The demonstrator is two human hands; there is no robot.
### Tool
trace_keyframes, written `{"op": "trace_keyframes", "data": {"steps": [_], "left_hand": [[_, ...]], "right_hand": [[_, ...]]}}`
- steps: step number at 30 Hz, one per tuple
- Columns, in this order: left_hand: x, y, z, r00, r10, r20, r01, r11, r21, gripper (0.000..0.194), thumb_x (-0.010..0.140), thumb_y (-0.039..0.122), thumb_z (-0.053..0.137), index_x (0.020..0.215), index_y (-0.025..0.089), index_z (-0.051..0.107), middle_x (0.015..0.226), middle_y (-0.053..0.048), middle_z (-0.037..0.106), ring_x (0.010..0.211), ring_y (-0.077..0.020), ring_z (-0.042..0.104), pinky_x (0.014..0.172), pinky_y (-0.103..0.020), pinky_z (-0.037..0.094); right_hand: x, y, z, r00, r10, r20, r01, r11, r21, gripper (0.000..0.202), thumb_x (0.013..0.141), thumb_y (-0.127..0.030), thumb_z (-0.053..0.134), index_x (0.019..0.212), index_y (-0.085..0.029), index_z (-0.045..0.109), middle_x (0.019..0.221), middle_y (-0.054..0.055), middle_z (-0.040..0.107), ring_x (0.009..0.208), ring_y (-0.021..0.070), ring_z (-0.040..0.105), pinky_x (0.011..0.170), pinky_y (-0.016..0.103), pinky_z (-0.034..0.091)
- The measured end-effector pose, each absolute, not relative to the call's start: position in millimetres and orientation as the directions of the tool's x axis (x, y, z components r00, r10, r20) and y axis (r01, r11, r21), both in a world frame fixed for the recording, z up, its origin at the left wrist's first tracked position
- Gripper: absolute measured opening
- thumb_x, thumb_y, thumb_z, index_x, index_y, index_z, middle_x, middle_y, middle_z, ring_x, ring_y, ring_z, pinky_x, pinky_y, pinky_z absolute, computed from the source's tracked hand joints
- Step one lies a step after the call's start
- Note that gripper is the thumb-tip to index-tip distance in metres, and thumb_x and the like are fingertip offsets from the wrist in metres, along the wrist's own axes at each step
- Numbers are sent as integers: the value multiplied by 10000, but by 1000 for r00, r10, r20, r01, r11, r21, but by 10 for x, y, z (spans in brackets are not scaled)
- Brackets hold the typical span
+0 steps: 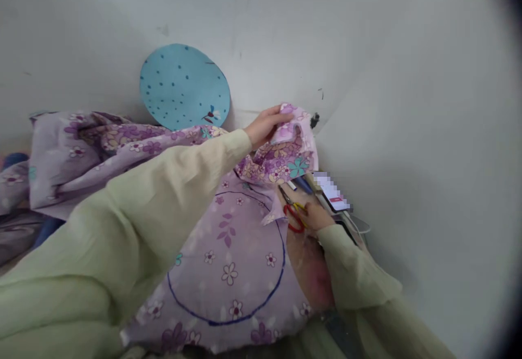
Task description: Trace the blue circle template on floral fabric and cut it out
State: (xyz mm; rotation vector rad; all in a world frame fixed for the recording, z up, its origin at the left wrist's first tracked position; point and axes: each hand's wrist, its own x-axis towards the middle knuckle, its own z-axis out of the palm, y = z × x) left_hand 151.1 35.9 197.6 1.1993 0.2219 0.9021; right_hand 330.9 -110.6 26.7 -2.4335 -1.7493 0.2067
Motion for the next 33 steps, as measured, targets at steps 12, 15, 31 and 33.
{"op": "trace_keyframes", "data": {"steps": [12, 15, 31, 33], "left_hand": [[1804, 714, 1994, 489, 790, 371, -517, -80, 852, 137, 745, 22, 417, 806, 127, 480, 693, 8, 562, 829, -151, 594, 850, -320, 420], [1756, 762, 1995, 468, 803, 369, -492, -110, 864, 137, 759, 14, 406, 788, 130, 473, 667, 17, 545, 732, -125, 585, 798, -289, 434], [1873, 392, 1012, 692, 721, 42, 268, -310, 912, 255, 826, 288, 537, 1004, 106, 554, 1009, -73, 570, 894, -180, 562, 778, -375, 469], [1750, 259, 994, 695, 719, 15, 320, -328, 889, 267, 755, 246, 620, 969, 91, 579, 1004, -80, 589, 973, -212, 536, 860, -369, 410]], "right_hand": [[3224, -1087, 188, 324, 929, -179, 893, -363, -268, 258, 714, -315, 595, 890, -126, 602, 881, 151, 647, 866, 255, 601, 728, 300, 411], [3252, -1149, 252, 304, 935, -182, 850, -352, -391, 152, 717, -276, 565, 747, -131, 596, 786, 143, 637, 821, 274, 596, 724, 341, 411], [2978, -2737, 859, 350, 921, -172, -64, -160, -985, 212, 798, -395, 528, 684, -218, 505, 576, -10, 441, 506, 121, 401, 457, 264, 317], [2835, -2823, 837, 372, 912, -175, -121, -139, -983, 164, 774, -377, 560, 715, -225, 538, 608, 0, 460, 538, 132, 432, 492, 282, 347]]}}
